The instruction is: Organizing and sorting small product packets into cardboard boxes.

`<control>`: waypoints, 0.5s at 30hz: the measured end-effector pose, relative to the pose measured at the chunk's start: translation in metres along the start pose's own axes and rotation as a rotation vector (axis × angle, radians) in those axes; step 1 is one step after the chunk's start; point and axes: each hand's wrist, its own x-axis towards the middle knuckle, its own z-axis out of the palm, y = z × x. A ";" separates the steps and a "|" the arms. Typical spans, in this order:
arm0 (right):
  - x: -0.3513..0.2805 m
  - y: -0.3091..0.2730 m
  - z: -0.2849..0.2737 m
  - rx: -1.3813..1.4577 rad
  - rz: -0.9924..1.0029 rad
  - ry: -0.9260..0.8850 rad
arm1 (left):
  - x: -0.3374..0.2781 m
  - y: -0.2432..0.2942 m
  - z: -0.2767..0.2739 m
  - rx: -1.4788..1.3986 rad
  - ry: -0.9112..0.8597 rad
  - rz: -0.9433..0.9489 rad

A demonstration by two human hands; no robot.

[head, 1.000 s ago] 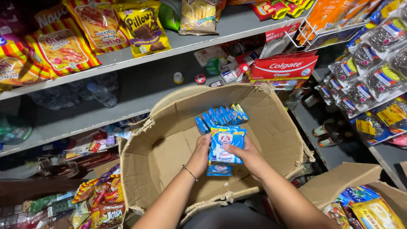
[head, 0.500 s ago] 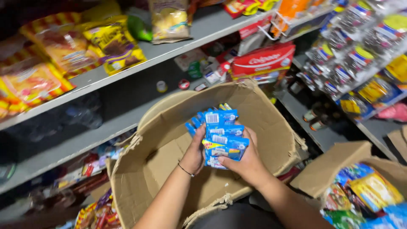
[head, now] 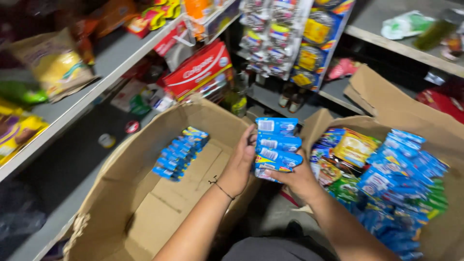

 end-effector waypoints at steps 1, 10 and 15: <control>-0.006 0.013 -0.021 0.004 -0.002 0.022 | 0.008 -0.001 0.016 0.001 -0.022 -0.004; -0.103 0.075 -0.184 -0.174 0.065 0.403 | 0.053 -0.054 0.191 0.310 -0.300 -0.004; -0.160 0.099 -0.245 -0.218 0.304 0.537 | 0.048 -0.133 0.268 0.317 -0.456 -0.090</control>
